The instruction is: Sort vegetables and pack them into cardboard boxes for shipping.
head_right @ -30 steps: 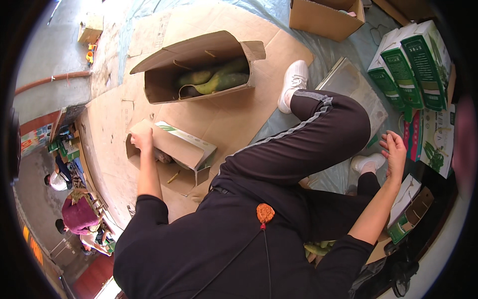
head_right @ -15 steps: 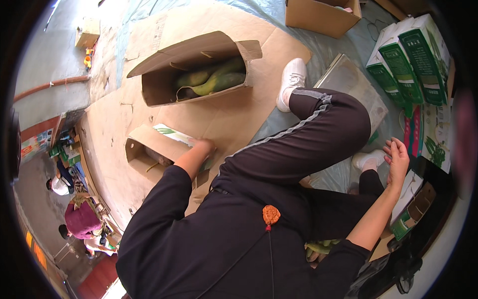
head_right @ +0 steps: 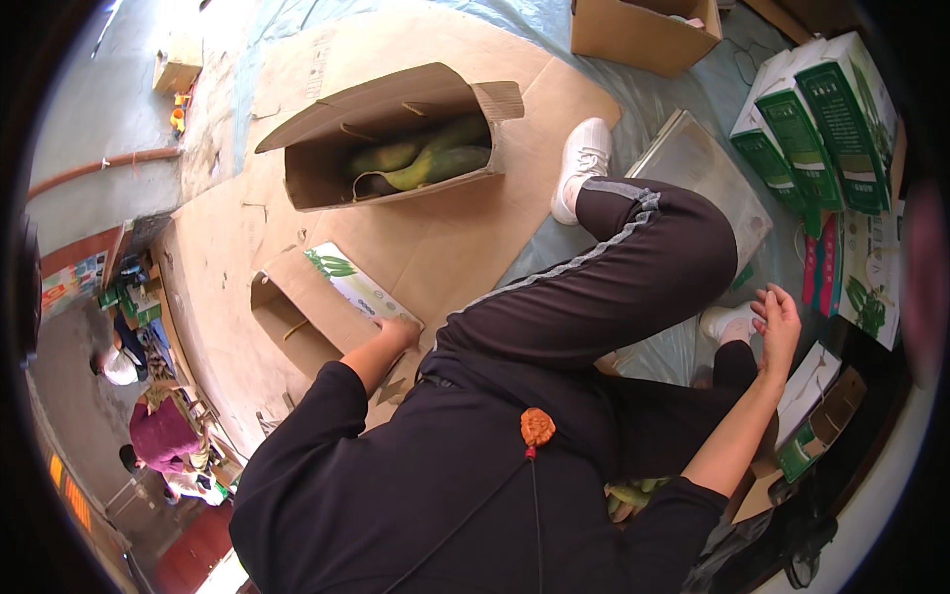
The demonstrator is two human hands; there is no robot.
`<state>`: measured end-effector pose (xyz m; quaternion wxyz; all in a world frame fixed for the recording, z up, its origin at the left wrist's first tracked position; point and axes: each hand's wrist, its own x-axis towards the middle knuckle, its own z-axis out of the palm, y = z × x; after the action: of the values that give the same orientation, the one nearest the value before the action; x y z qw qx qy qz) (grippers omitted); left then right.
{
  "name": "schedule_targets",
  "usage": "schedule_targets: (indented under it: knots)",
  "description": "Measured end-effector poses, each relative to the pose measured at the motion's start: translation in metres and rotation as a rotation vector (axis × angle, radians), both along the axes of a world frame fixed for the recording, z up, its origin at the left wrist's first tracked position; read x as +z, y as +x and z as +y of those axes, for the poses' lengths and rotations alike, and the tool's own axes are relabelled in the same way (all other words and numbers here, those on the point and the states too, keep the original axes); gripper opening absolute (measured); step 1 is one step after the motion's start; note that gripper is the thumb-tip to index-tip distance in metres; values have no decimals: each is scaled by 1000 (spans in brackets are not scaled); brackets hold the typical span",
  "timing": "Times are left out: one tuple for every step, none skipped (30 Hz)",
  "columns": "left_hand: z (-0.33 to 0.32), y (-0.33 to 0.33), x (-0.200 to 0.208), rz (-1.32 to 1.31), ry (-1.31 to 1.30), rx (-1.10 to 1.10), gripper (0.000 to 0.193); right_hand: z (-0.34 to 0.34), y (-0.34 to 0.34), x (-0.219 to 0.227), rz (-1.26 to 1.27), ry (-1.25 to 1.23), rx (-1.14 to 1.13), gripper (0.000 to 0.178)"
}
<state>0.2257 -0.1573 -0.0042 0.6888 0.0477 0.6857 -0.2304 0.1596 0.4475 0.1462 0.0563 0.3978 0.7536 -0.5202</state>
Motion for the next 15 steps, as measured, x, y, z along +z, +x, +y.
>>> schedule_targets:
  knots:
    - [-3, -6, 0, 127, 117, 214, 58, -3, -3, -4, -8, -12, 8, 33]
    - [1, -21, 5, 256, 245, 412, 52, -5, -4, -5, -17, -16, 0, 33]
    - [7, -34, 12, 456, 368, 434, 47, -6, -5, -6, -13, -19, 3, 33]
    - [22, -56, 39, 651, 501, 442, 43, -7, -2, -4, -6, -26, -1, 33]
    - [30, -75, 66, 910, 681, 372, 43, -7, 0, -2, 0, -35, -4, 33]
    - [36, -93, 93, 1169, 856, 293, 43, -7, 1, -1, 2, -38, -6, 33]
    - [43, -112, 121, 1355, 942, 163, 43, -6, 2, 1, 5, -27, -15, 32]
    - [47, -128, 139, 1539, 1019, 24, 44, -5, 4, 2, 9, -20, -20, 32]
    - [44, -141, 142, 1542, 1016, 22, 44, -3, 5, 1, 11, -23, -18, 32]
    - [41, -156, 142, 1501, 957, -44, 40, 0, 9, 2, 17, -23, -29, 31]
    - [36, -169, 142, 1461, 889, -111, 36, 1, 10, 0, 25, -29, -34, 31]
    - [26, -179, 132, 1464, 885, -112, 36, 2, 11, -1, 28, -32, -32, 31]
    - [9, -186, 113, 1273, 787, 80, 33, 1, 10, -1, 28, -40, -33, 31]
    - [-4, -192, 97, 1072, 692, 261, 32, 2, 11, 0, 27, -41, -41, 30]
    - [-17, -195, 88, 1071, 693, 257, 32, 2, 12, 0, 27, -42, -45, 30]
